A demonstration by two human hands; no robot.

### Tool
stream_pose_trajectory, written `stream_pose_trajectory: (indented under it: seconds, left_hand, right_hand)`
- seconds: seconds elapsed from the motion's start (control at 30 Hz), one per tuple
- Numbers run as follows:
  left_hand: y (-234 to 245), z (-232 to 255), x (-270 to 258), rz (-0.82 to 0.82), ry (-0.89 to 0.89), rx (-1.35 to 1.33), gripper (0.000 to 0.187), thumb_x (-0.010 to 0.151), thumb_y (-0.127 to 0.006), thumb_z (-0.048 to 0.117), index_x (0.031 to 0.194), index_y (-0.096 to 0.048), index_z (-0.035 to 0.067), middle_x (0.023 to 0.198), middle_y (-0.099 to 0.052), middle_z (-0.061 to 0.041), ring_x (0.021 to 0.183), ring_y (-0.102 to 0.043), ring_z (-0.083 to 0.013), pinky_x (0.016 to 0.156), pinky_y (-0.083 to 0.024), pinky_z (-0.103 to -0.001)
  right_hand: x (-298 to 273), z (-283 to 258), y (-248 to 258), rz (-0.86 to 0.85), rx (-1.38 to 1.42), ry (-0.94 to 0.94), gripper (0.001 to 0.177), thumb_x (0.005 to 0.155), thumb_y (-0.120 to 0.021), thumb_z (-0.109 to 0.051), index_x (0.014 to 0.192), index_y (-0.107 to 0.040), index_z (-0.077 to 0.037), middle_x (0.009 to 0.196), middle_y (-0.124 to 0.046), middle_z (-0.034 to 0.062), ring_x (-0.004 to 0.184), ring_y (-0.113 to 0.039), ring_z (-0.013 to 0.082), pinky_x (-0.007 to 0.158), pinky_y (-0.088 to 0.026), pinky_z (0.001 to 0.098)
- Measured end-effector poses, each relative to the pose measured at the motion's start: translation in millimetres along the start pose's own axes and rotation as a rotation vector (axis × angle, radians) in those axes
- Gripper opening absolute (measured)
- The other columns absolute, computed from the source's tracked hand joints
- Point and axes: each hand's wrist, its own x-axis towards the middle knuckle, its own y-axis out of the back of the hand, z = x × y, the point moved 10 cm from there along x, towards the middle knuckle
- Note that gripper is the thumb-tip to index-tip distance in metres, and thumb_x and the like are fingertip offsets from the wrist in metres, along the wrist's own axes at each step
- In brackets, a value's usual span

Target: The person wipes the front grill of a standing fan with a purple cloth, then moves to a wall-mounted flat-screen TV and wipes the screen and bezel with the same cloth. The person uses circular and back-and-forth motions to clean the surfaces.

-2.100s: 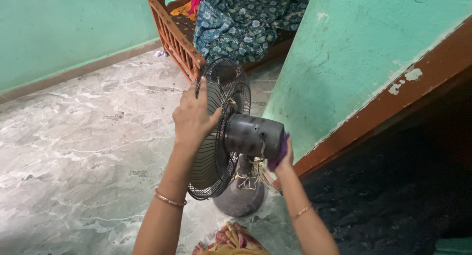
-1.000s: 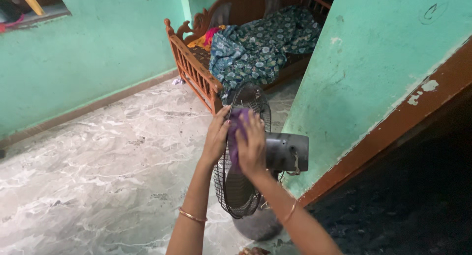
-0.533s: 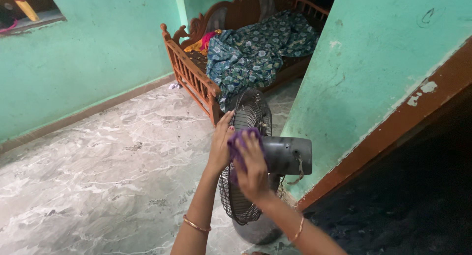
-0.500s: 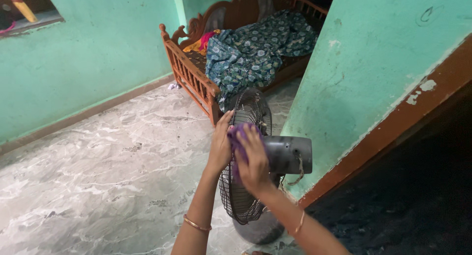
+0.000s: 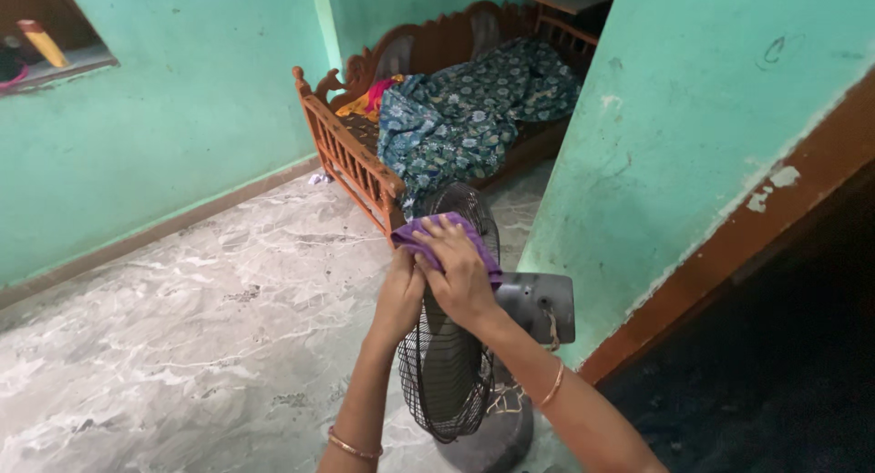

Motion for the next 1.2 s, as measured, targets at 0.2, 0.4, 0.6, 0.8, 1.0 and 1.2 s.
stream_pose_trajectory:
  seconds: [0.2, 0.4, 0.6, 0.8, 1.0, 1.2]
  left_hand:
    - [7.9, 41.1, 4.0, -0.013, -0.108, 0.229, 0.051, 0.099, -0.047, 0.021, 0.146, -0.048, 0.004, 0.15, -0.051, -0.022, 0.138, -0.051, -0.0373, 0.112, -0.039, -0.044]
    - [15.9, 36.1, 29.2, 0.143, 0.147, 0.64, 0.051, 0.094, -0.05, 0.033, 0.14, -0.056, 0.012, 0.126, -0.069, -0.016, 0.117, -0.067, -0.0379, 0.104, -0.05, -0.05]
    - [-5.3, 9.2, 45.3, 0.077, 0.391, 0.809, 0.051, 0.096, -0.048, 0.039, 0.137, -0.053, 0.009, 0.132, -0.062, -0.019, 0.112, -0.064, -0.0425, 0.093, -0.048, -0.06]
    - [-9.5, 24.5, 41.6, 0.11, 0.296, 0.858, 0.065, 0.097, -0.05, 0.056, 0.142, -0.048, 0.008, 0.131, -0.061, -0.021, 0.113, -0.064, -0.0413, 0.092, -0.051, -0.056]
    - [-9.9, 37.7, 42.1, 0.081, 0.33, 0.934, 0.083, 0.083, -0.063, 0.065, 0.145, -0.047, 0.013, 0.129, -0.063, -0.018, 0.116, -0.064, -0.0377, 0.093, -0.052, -0.053]
    - [-5.9, 36.3, 44.3, 0.096, 0.308, 0.941, 0.086, 0.08, -0.065, 0.066, 0.145, -0.047, 0.012, 0.131, -0.063, -0.016, 0.118, -0.063, -0.0356, 0.094, -0.052, -0.05]
  right_hand:
    - [39.4, 132.5, -2.5, 0.069, 0.084, -0.206, 0.039, 0.101, -0.067, -0.029, 0.128, -0.068, -0.002, 0.135, -0.065, 0.021, 0.135, -0.058, 0.0402, 0.112, -0.045, 0.043]
    - [36.7, 208.1, 12.0, 0.121, -0.065, -0.417, 0.032, 0.099, -0.068, -0.034, 0.111, -0.076, -0.005, 0.114, -0.071, 0.0176, 0.105, -0.068, 0.0351, 0.092, -0.052, 0.0447]
    - [28.5, 92.7, -2.6, -0.121, 0.27, 0.191, 0.036, 0.09, -0.064, -0.008, 0.125, -0.07, -0.006, 0.131, -0.07, 0.015, 0.128, -0.062, 0.0339, 0.111, -0.045, 0.0439]
    - [35.7, 229.2, -23.8, -0.237, 0.363, -0.338, 0.039, 0.097, -0.056, -0.012, 0.136, -0.063, -0.012, 0.127, -0.072, 0.012, 0.119, -0.07, 0.0244, 0.1, -0.052, 0.0334]
    - [33.7, 250.3, -23.4, -0.359, 0.299, -0.621, 0.036, 0.1, -0.058, -0.013, 0.134, -0.066, -0.012, 0.119, -0.077, 0.0162, 0.11, -0.073, 0.0295, 0.096, -0.054, 0.0361]
    - [52.3, 125.3, 1.4, -0.409, 0.381, 0.389, 0.055, 0.085, -0.054, 0.012, 0.134, -0.068, -0.009, 0.148, -0.062, 0.0163, 0.148, -0.045, 0.0337, 0.125, -0.029, 0.0404]
